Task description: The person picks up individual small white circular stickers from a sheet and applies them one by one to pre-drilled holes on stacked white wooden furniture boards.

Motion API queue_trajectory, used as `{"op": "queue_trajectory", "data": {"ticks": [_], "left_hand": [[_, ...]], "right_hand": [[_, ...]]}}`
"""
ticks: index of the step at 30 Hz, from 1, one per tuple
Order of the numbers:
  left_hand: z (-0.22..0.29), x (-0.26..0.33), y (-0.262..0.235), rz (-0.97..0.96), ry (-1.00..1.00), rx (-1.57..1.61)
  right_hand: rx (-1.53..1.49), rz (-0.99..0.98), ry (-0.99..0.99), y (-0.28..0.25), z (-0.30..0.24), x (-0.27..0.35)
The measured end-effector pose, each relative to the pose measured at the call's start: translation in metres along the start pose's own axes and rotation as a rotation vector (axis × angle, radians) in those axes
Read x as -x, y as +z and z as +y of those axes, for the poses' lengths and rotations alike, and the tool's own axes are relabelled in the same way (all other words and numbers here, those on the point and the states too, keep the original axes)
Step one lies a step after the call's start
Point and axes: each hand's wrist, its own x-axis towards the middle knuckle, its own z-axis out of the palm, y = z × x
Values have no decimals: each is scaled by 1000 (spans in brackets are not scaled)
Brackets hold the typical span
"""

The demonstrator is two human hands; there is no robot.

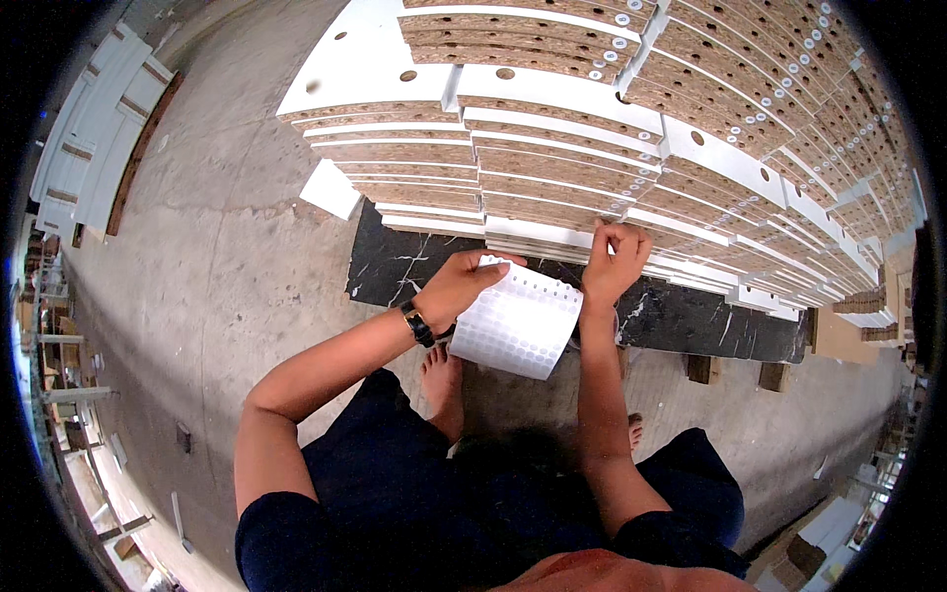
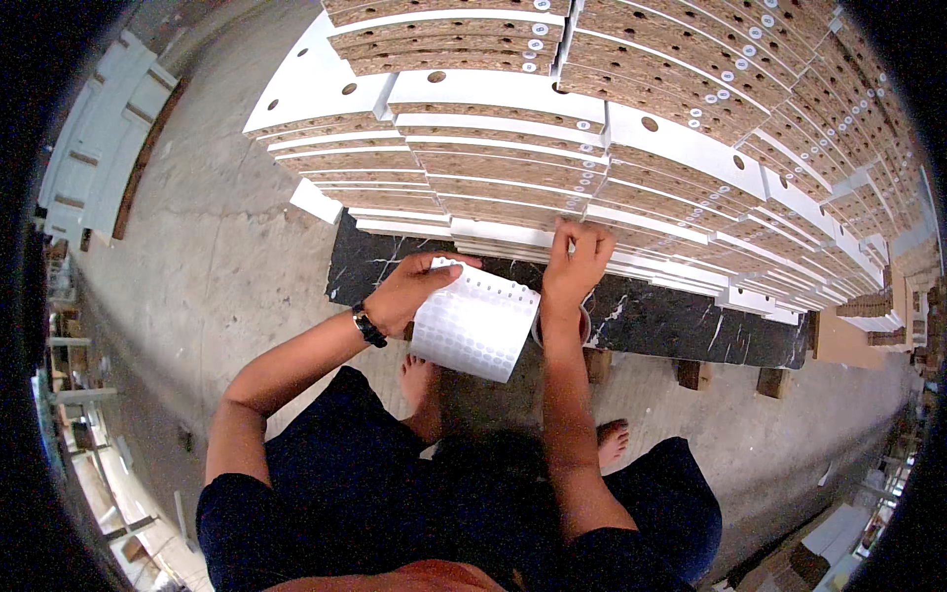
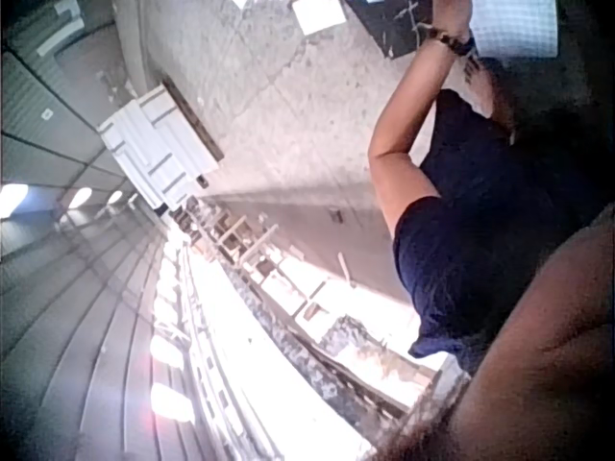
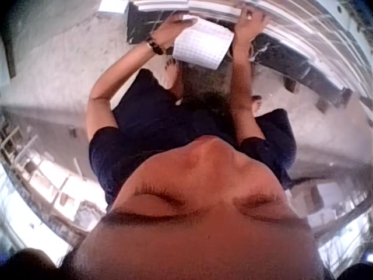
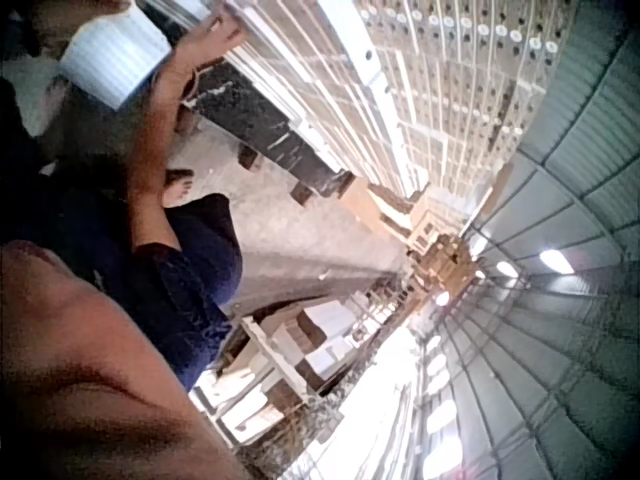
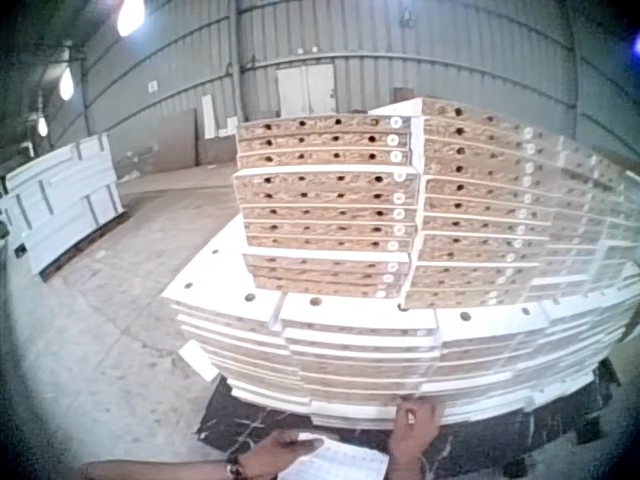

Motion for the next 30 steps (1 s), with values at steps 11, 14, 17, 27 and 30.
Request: {"op": "queue_trajectory", "data": {"ticks": [11,14,17,27,30], "left_hand": [[3,3,-3,25,31,-129],[0,-4,-6,50,243,-331],[8,-2,-4,87,191,-309],[4,-2,-3,95,177,-328],[0,-5,-4,97,159,-334]], "right_hand": [[-17,-320,195,-24,-29,-16],[-140,-643,263,-32,-51,-18],[-211,-832,325,-42,-45,-13],[-121,-851,241,-50,-45,-3],[-77,-828,159,-50,-46,-1]]}}
